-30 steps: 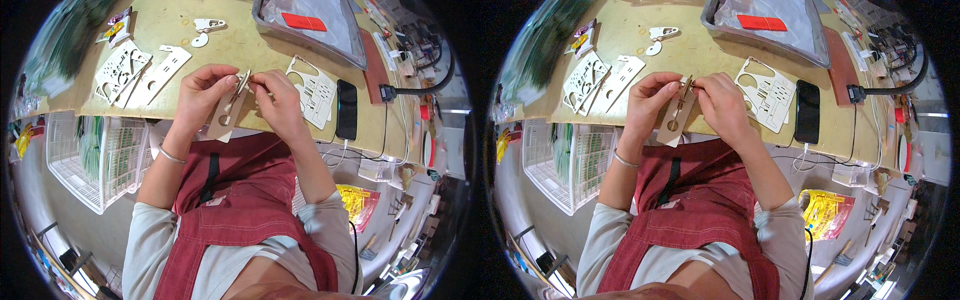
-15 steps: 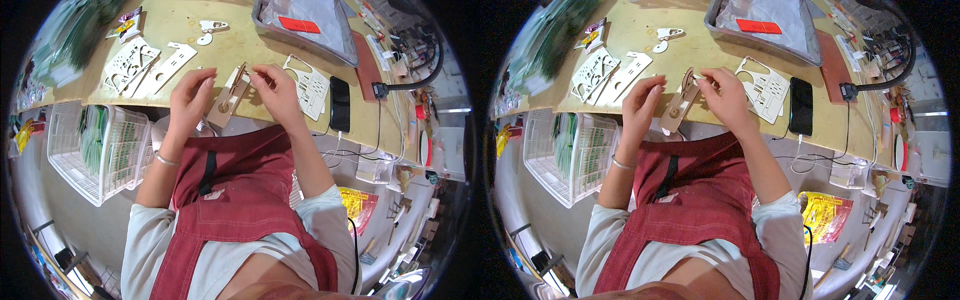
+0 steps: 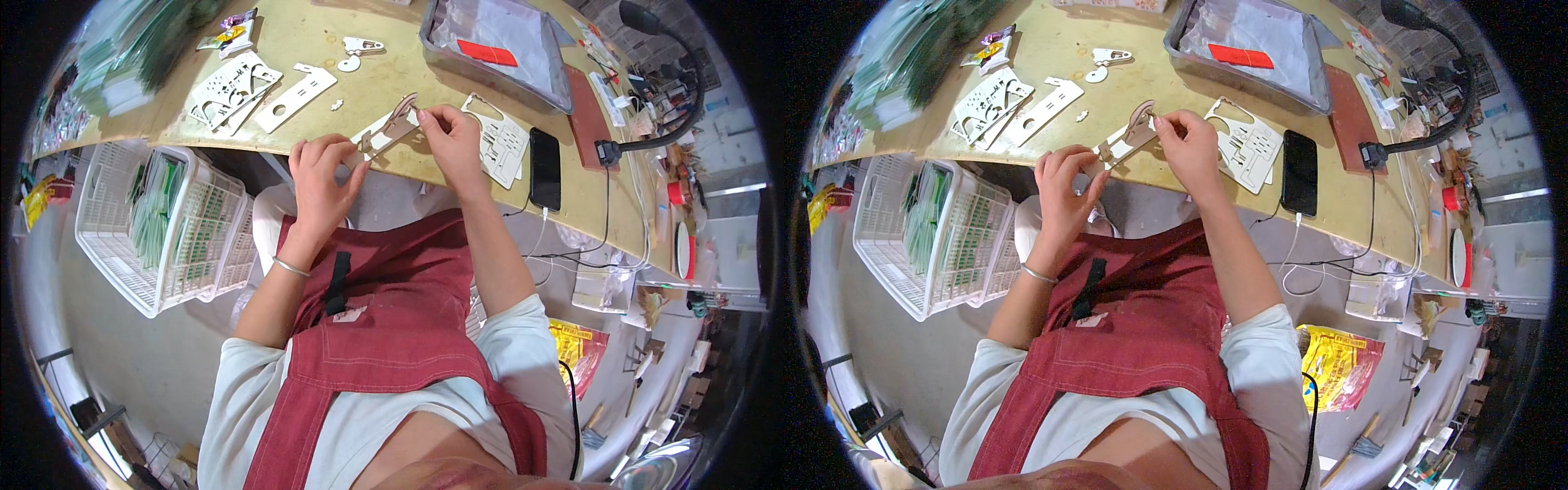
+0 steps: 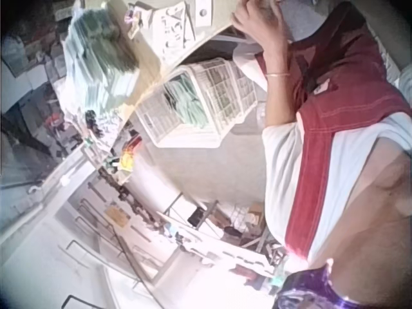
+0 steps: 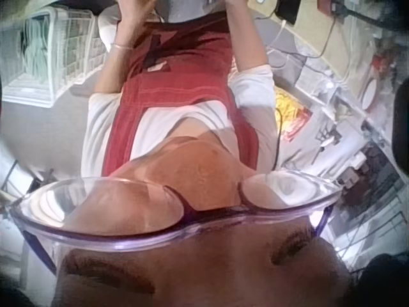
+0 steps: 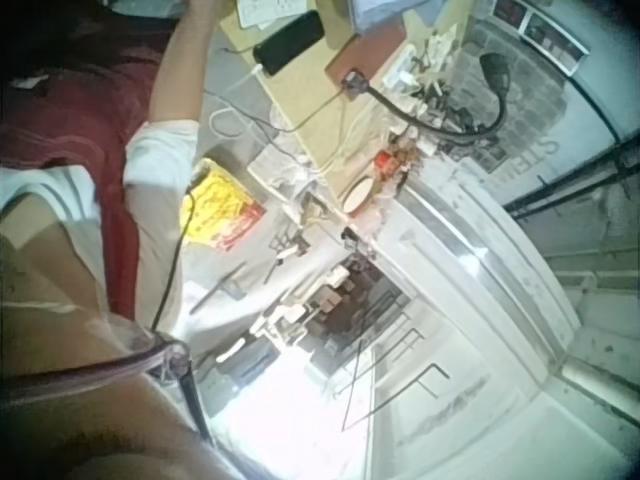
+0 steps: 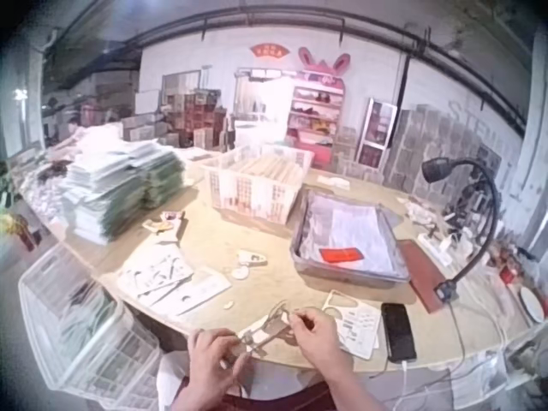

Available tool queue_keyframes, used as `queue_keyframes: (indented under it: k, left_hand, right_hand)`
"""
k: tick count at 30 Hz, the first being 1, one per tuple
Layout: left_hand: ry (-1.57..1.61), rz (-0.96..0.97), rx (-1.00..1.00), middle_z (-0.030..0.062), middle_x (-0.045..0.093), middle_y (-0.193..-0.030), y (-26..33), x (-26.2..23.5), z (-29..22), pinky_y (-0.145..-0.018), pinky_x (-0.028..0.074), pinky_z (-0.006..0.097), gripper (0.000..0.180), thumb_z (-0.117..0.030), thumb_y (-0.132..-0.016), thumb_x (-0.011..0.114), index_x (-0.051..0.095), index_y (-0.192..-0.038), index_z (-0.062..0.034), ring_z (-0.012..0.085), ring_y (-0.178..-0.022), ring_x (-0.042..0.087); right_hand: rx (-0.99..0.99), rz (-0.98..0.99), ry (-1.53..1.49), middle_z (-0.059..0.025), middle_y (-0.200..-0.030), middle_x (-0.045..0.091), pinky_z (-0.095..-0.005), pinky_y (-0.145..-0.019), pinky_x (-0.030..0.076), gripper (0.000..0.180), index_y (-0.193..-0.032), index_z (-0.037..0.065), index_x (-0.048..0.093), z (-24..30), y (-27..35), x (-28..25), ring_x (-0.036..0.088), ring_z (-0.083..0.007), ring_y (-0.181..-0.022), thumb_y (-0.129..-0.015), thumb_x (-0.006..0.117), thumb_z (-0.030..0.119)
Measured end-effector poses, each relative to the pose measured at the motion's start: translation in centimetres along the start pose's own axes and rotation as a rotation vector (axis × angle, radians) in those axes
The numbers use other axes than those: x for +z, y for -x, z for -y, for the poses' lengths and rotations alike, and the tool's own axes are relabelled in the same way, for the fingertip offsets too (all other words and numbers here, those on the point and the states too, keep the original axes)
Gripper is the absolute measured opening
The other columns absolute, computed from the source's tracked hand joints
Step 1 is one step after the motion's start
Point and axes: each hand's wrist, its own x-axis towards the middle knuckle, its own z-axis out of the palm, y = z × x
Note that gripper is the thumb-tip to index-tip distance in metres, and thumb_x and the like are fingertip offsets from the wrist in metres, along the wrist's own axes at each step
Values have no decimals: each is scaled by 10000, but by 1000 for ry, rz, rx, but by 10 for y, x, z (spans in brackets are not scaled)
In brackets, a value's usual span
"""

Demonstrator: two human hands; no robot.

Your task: The person assembles small white plastic or wooden craft parts at a cluttered workbench. They pick up pieces, align them, and press them together to form a small structure, occasionally adjusting the fit by hand.

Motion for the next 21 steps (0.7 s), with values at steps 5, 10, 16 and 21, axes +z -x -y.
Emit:
queue_keyframes:
  k: [5, 10, 16, 21]
  left_hand:
    - [5, -31, -7, 59, 714, -1173, 0, 1, 0, -1146, 374, 500, 336, -179, -823, 906, 738, -1106, -108, 277, -1124, 657]
    - [25, -26, -23, 60, 718, -1168, 0, 2, 3, -1133, 379, 484, 324, -176, -815, 910, 743, -1084, -109, 271, -1118, 660]
    - [20, -21, -3, 63, 722, -1150, -1, 0, 2, -1121, 383, 470, 340, -178, -807, 916, 740, -1086, -93, 270, -1106, 661]
    - [76, 4, -61, 68, 728, -1158, -5, -5, -2, -1094, 397, 433, 372, -228, -825, 916, 742, -1120, -82, 266, -1068, 665]
  right_hand:
    - [-43, -68, 34, -55, -765, 717, -302, -649, 507, 195, -974, -38, 763, 2, 1, 6, 620, -104, -690, -992, 781, 155]
    - [-51, -127, 18, -66, -776, 724, -310, -659, 517, 175, -960, -39, 756, 5, 2, 11, 628, -117, -689, -980, 789, 132]
    - [-130, -205, 124, -114, -815, 723, -345, -677, 536, 179, -945, -36, 744, 0, 4, 16, 661, -188, -704, -962, 802, 133]
    - [-117, -212, 118, -128, -845, 709, -370, -701, 546, 178, -942, -23, 739, 2, 6, 17, 671, -228, -729, -960, 796, 144]
